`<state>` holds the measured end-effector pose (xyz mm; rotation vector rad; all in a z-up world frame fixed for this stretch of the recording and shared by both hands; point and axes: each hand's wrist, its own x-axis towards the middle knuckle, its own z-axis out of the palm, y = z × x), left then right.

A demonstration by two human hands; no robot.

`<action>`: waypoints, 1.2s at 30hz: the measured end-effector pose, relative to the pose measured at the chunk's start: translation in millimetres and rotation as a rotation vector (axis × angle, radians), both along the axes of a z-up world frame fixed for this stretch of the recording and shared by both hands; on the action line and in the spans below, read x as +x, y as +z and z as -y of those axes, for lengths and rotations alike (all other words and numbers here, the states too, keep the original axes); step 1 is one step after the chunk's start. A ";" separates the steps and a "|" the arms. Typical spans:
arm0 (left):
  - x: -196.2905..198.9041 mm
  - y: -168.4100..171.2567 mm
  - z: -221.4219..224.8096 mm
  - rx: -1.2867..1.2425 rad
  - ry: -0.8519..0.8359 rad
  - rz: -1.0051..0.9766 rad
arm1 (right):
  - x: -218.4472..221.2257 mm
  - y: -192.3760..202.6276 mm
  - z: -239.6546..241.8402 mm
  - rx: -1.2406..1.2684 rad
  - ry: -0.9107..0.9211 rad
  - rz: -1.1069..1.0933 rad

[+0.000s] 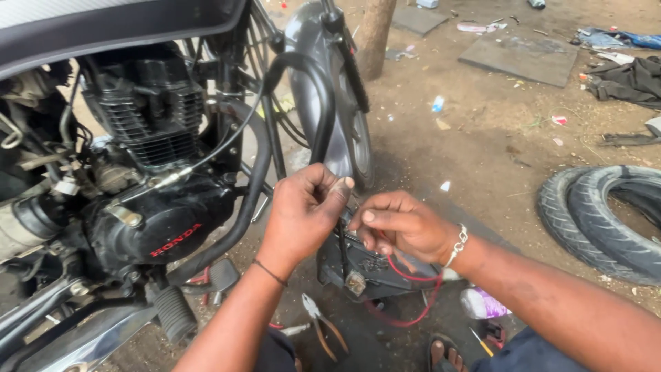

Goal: The person sits on the ground beside a Honda motorcycle and uses pliers to strip and prepare a red electrical wire. They then work a small brass terminal or connector piece between their fingers, fitting it to the wire end.

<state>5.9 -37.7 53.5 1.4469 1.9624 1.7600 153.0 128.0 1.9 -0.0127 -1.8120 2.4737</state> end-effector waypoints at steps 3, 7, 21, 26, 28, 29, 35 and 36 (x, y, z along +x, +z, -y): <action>-4.1 3.3 6.9 0.043 0.016 -0.015 | -1.8 1.0 8.4 0.011 -0.016 0.031; -6.6 6.0 14.0 0.085 0.023 0.022 | -3.0 9.5 14.9 -0.028 -0.032 0.080; -12.7 -14.4 3.9 -0.049 0.092 -0.111 | 7.1 -27.7 -43.5 0.392 -0.361 0.070; -15.6 -90.8 -5.9 -0.300 0.066 -0.060 | 53.7 -70.4 -97.9 0.381 -0.434 0.038; -4.4 -144.7 -10.5 -0.550 -0.083 0.054 | 69.7 -77.2 -109.3 0.099 -0.469 -0.075; -0.4 -167.9 -21.9 -0.564 -0.087 0.070 | 79.2 -91.4 -116.2 0.089 -0.468 -0.056; 5.5 -344.6 -79.9 -0.996 -0.246 -0.190 | 114.7 -165.3 -133.9 -0.208 -0.561 -0.145; 2.4 -370.9 -89.3 -0.983 -0.113 -0.162 | 119.7 -176.9 -132.5 -0.275 -0.630 -0.081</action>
